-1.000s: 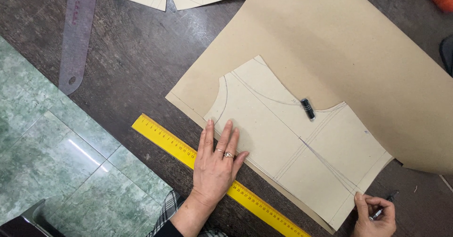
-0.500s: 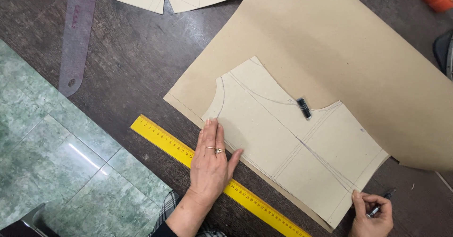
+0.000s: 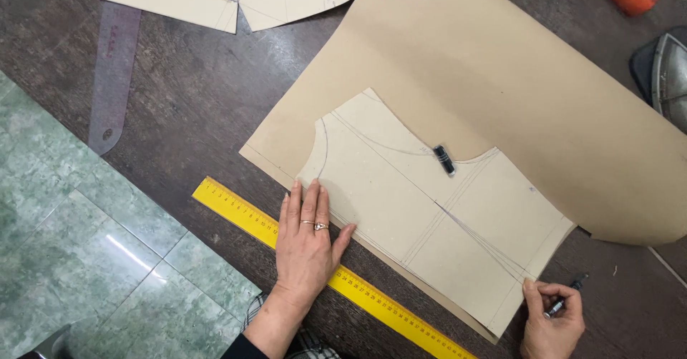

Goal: The person uses a yellow ruler and a black pen to draw straight lines and curves on a paper pattern placed on a large sheet of brown paper. They measure and mark the pattern, then trace its outline onto the brown paper.

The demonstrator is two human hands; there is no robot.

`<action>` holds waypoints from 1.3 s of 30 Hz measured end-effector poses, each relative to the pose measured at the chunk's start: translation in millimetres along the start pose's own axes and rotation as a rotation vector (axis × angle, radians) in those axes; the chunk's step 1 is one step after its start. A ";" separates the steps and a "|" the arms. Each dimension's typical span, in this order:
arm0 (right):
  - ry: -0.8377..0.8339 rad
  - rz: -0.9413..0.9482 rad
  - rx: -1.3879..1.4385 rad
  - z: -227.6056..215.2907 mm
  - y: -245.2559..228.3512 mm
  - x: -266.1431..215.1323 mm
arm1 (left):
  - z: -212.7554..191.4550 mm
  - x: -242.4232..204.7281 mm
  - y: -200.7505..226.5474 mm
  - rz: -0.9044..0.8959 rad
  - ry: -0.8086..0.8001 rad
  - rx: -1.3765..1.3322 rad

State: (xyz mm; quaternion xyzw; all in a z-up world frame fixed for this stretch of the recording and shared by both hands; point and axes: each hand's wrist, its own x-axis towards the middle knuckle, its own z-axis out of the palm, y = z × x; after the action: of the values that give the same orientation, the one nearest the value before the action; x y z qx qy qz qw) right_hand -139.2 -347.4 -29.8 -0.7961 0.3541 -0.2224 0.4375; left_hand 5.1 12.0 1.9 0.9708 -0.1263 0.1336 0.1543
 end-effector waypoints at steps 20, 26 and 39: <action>-0.197 0.083 -0.093 -9.0 -27.0 18.7 | -13.7 22.4 5.4 0.118 -0.145 0.277; -0.190 0.065 -0.127 -8.6 -35.5 19.7 | -13.9 26.6 7.7 0.171 -0.123 0.426; -0.183 0.061 -0.046 -6.6 -44.5 21.4 | -11.5 24.4 7.3 0.165 -0.146 0.562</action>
State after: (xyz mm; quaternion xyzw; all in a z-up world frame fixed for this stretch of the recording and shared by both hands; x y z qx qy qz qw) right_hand -113.3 -350.9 12.6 -0.8118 0.3419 -0.1268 0.4561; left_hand 23.2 4.1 21.7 0.9689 -0.1738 0.1052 -0.1411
